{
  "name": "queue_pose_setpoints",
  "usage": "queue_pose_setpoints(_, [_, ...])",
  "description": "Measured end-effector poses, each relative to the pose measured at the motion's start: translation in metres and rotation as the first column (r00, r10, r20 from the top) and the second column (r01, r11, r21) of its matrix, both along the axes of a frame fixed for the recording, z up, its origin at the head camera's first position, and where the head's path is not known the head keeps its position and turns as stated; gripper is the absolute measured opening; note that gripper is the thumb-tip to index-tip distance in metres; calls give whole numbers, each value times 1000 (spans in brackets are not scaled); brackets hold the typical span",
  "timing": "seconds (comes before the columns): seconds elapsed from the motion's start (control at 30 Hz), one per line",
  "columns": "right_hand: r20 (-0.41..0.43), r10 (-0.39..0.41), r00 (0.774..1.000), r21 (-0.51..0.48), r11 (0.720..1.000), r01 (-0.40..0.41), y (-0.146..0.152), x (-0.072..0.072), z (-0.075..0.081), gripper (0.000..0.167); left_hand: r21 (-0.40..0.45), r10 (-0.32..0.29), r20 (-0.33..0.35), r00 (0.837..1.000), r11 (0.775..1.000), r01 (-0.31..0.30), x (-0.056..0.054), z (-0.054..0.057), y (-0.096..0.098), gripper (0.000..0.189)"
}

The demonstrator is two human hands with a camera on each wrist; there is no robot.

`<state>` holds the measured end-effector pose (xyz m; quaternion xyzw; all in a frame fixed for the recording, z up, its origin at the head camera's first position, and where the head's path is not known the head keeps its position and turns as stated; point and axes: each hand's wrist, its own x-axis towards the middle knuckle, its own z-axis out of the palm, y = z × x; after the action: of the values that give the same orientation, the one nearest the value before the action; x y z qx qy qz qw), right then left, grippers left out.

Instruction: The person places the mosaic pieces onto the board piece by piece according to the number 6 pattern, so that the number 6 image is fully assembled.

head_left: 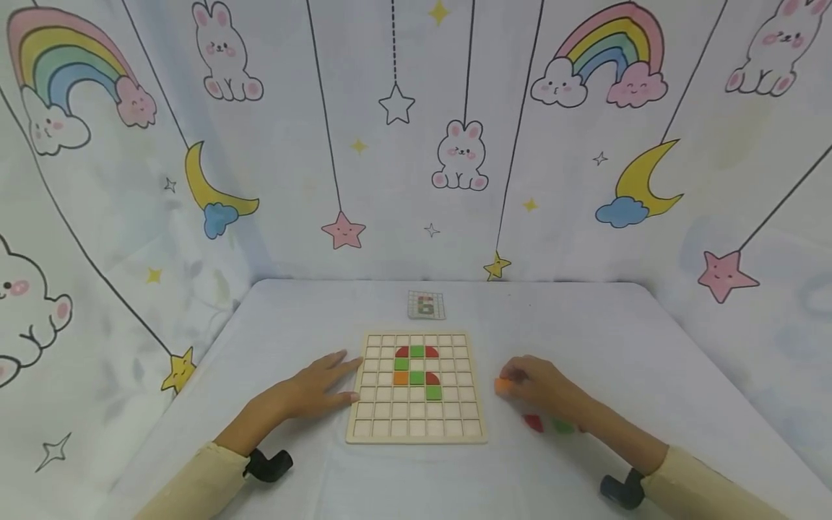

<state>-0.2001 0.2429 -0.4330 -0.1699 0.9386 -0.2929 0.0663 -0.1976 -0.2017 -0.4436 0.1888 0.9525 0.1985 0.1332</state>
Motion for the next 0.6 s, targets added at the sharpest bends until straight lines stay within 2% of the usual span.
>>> queue_pose_setpoints(0.17, [-4, -44, 999, 35, 998, 44, -32, -7, 2, 16, 0, 10, 7, 1000, 1000, -10, 0, 0, 1, 74])
queue_pose_setpoints(0.3, [-9, -49, 999, 6, 999, 49, -57, -11, 0, 16, 5, 9, 4, 1000, 1000, -9, -1, -2, 0, 74])
queue_pose_setpoints(0.47, [-22, 1, 1000, -48, 999, -2, -90, -12, -1, 14, 13, 4, -4, 1000, 1000, -4, -2, -3, -1, 74])
queue_pose_setpoints(0.6, [-63, 88, 994, -70, 993, -92, -114, -12, -1, 11, 20, 11, 6, 1000, 1000, -11, -2, -3, -2, 74])
